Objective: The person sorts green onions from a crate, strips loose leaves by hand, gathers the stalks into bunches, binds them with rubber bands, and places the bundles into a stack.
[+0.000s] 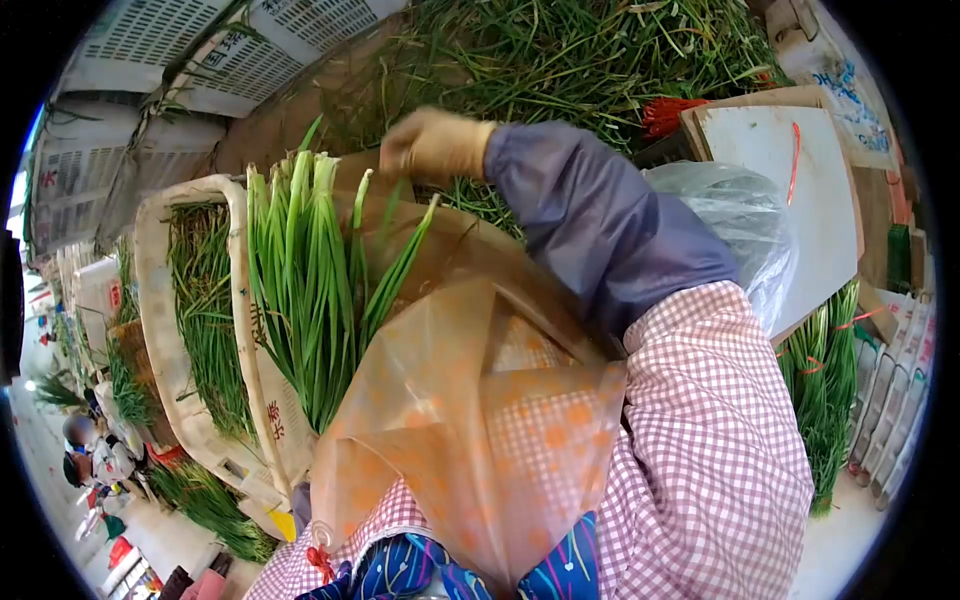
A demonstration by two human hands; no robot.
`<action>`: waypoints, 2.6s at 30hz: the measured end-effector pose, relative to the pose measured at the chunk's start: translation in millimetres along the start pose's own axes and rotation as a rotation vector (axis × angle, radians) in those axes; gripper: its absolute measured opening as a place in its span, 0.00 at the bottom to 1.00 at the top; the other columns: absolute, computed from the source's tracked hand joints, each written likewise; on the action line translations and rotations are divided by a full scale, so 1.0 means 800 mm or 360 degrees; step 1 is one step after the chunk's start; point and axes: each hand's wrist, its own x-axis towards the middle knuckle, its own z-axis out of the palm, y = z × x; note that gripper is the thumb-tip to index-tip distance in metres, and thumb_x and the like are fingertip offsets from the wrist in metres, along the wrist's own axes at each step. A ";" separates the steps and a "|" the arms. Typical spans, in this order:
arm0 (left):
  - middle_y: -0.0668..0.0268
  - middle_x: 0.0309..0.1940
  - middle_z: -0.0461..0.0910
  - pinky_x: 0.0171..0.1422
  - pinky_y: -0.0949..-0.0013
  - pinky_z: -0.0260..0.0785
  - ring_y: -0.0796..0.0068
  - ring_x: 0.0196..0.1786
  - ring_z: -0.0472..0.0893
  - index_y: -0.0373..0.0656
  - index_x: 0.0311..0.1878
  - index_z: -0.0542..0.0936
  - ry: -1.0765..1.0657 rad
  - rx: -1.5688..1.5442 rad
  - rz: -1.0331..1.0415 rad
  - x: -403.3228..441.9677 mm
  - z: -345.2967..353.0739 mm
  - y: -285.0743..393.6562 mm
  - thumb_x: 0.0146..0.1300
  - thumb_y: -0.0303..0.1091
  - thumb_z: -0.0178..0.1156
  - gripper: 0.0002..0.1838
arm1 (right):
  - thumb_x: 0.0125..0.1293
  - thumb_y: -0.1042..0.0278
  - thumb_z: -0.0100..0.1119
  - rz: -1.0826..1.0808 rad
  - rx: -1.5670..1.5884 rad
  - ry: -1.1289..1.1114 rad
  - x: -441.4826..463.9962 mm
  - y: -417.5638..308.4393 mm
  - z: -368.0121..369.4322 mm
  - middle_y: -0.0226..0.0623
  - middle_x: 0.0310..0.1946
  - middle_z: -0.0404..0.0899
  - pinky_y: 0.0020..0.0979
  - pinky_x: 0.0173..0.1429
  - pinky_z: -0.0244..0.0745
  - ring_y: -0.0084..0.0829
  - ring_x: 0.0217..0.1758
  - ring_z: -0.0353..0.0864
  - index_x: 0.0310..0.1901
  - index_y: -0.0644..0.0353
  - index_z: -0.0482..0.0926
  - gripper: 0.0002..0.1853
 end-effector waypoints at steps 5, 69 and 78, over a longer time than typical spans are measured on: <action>0.66 0.31 0.68 0.35 0.67 0.60 0.74 0.33 0.65 0.40 0.40 0.70 -0.0023 -0.0049 0.0021 -0.003 0.009 0.009 0.60 0.34 0.57 0.10 | 0.60 0.63 0.62 0.0126 -0.0824 0.1395 -0.006 0.072 -0.119 0.42 0.41 0.81 0.33 0.47 0.77 0.35 0.42 0.80 0.56 0.58 0.71 0.23; 0.59 0.57 0.72 0.63 0.69 0.64 0.72 0.58 0.72 0.36 0.66 0.56 -0.0454 -0.0448 -0.0130 -0.007 0.015 0.149 0.52 0.35 0.69 0.42 | 0.49 0.65 0.60 -0.1461 -0.1033 0.0304 -0.046 -0.081 0.191 0.30 0.28 0.74 0.38 0.41 0.68 0.33 0.37 0.74 0.28 0.52 0.78 0.05; 0.60 0.60 0.68 0.64 0.68 0.62 0.73 0.60 0.69 0.36 0.66 0.57 -0.0660 -0.0498 -0.0121 0.004 0.003 0.128 0.52 0.37 0.70 0.42 | 0.52 0.65 0.53 -0.1593 -0.1262 0.0092 -0.049 -0.095 0.205 0.29 0.40 0.76 0.47 0.56 0.66 0.34 0.48 0.75 0.38 0.45 0.78 0.11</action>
